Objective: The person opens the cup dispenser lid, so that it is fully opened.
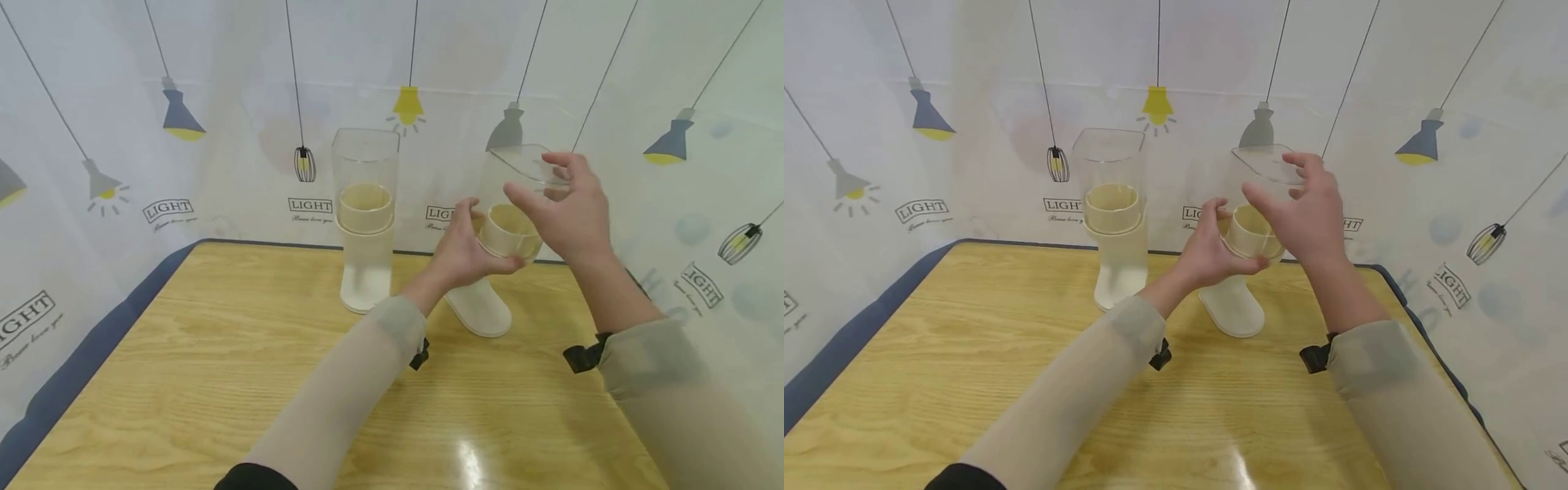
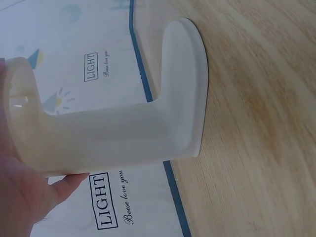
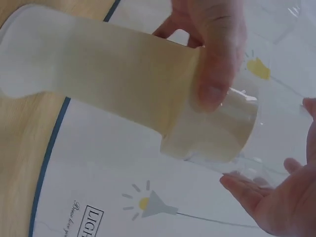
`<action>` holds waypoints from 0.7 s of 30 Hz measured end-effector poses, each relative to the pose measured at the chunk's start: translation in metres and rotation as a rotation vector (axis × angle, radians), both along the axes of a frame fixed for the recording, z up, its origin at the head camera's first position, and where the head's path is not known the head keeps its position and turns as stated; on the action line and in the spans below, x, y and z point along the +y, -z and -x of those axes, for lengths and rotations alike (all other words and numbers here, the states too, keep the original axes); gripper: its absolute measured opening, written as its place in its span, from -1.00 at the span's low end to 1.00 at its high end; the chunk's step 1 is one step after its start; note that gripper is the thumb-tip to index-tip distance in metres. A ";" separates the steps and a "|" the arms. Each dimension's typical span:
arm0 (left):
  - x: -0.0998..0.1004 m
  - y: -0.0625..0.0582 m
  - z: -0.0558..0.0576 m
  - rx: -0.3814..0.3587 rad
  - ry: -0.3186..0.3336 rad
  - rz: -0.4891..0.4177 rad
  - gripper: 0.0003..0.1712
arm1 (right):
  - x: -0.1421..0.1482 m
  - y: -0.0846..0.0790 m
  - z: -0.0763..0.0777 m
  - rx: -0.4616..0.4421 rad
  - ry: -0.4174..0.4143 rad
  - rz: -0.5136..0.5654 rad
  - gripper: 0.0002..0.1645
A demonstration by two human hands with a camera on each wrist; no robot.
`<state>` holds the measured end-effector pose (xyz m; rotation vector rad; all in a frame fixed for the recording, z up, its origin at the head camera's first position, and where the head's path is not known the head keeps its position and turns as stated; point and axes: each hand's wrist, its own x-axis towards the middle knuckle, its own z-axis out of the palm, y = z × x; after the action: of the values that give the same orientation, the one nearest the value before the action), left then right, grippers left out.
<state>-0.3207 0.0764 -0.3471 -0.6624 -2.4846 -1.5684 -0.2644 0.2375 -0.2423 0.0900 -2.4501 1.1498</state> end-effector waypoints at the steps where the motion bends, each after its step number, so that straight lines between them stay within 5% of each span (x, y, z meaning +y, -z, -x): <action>1: 0.000 0.000 0.000 -0.004 0.005 0.000 0.53 | 0.000 0.001 -0.001 0.009 0.001 -0.008 0.03; 15: -0.003 -0.001 0.001 0.006 0.036 0.027 0.52 | -0.003 -0.002 -0.009 0.073 0.011 -0.123 0.08; 21: -0.005 -0.002 0.002 0.001 0.055 0.004 0.51 | 0.000 -0.004 -0.007 0.028 0.036 -0.073 0.07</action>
<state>-0.3226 0.0713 -0.3448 -0.7377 -2.4904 -1.5813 -0.2576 0.2377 -0.2386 0.0826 -2.4590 1.0371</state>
